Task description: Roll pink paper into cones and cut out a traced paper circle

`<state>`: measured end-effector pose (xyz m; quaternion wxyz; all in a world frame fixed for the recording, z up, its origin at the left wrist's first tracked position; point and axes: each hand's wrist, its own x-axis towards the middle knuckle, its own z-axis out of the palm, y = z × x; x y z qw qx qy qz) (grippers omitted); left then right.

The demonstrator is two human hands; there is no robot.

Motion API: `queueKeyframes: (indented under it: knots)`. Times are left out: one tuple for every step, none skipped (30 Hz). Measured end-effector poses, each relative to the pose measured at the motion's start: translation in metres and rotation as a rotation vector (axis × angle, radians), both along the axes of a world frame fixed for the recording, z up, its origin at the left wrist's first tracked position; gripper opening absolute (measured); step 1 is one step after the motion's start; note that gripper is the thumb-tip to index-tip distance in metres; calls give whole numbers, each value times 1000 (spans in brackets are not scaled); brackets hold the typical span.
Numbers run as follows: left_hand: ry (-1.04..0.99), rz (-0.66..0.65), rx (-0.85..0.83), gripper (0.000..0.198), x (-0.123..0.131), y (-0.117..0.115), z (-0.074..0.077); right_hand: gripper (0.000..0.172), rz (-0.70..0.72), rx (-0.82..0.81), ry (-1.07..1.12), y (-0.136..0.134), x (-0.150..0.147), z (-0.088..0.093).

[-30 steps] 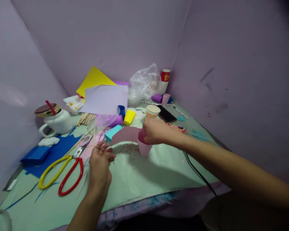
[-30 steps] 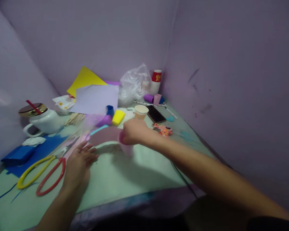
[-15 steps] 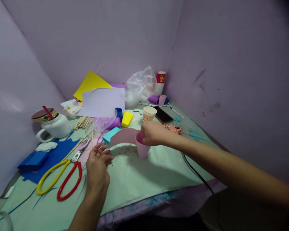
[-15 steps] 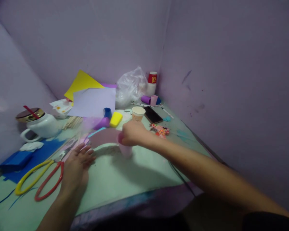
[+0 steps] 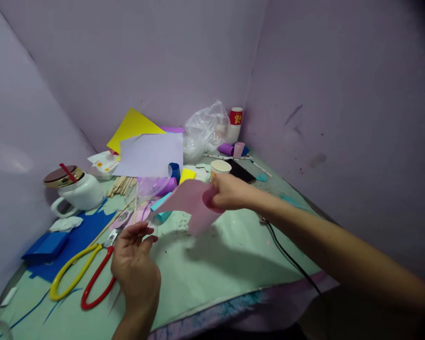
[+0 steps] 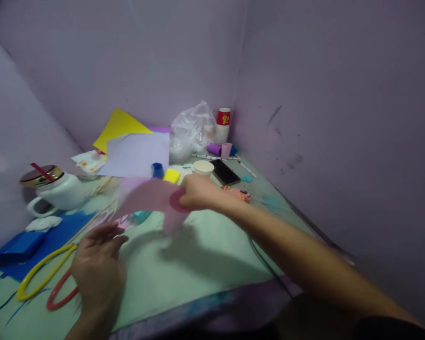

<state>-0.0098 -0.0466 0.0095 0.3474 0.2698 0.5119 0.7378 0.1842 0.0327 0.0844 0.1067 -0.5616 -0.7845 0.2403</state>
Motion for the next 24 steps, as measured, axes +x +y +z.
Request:
queueKeyframes:
  knots:
    - [-7, 19, 17, 26, -1, 0, -1, 16, -8, -18, 88, 2, 3, -3]
    - [-19, 28, 26, 26, -3, 1, -2, 19, -12, -30, 179, 2, 6, -7]
    - [-34, 19, 24, 25, -4, 3, -3, 22, -12, -37, 267, 2, 8, -12]
    - [-48, -15, 9, 23, -6, 4, -4, 22, -9, -38, 350, 1, 9, -18]
    - [-59, -72, -14, 19, -7, 5, -5, 22, -1, -40, 429, -2, 10, -25]
    - [-67, -146, -43, 14, -7, 5, -5, 21, 12, -47, 501, -5, 10, -33]
    - [-72, -224, -72, 12, -6, 5, -5, 20, 26, -58, 568, -10, 10, -41]
    - [-76, -295, -95, 15, -5, 3, -3, 21, 41, -75, 627, -14, 10, -48]
    - [-82, -350, -111, 20, -3, 1, -2, 22, 51, -95, 678, -18, 10, -55]
    - [-89, -398, -125, 25, -2, -1, 0, 22, 59, -118, 722, -22, 10, -61]
    - [-95, -446, -139, 29, 0, -3, 1, 22, 66, -146, 758, -25, 10, -67]
    - [-92, -504, -153, 33, 1, -4, 1, 22, 71, -178, 788, -27, 10, -72]
    - [-77, -580, -167, 37, 2, -6, 1, 21, 77, -212, 815, -27, 10, -76]
    - [-54, -663, -178, 42, 3, -6, 0, 20, 83, -246, 840, -27, 8, -80]
    - [-25, -736, -188, 46, 3, -6, -2, 20, 91, -279, 864, -26, 7, -84]
    - [3, -791, -194, 49, 3, -6, -3, 20, 97, -312, 887, -25, 5, -86]
    - [20, -820, -201, 49, 2, -6, -5, 21, 99, -349, 907, -23, 4, -88]
    - [22, -832, -210, 49, 2, -5, -7, 22, 100, -387, 922, -22, 2, -89]
    - [10, -823, -220, 48, 2, -4, -7, 23, 98, -432, 936, -21, 1, -88]
    - [-10, -806, -231, 48, 2, -3, -8, 25, 92, -484, 956, -20, 1, -87]
    - [-32, -792, -242, 49, 3, -3, -7, 27, 86, -537, 988, -19, 2, -86]
    - [-54, -774, -250, 51, 4, -2, -6, 32, 77, -588, 1035, -18, 3, -84]
    - [-72, -749, -259, 53, 4, -2, -4, 39, 69, -634, 1095, -18, 5, -83]
    - [-81, -719, -271, 54, 5, -2, -2, 46, 60, -674, 1159, -17, 7, -83]
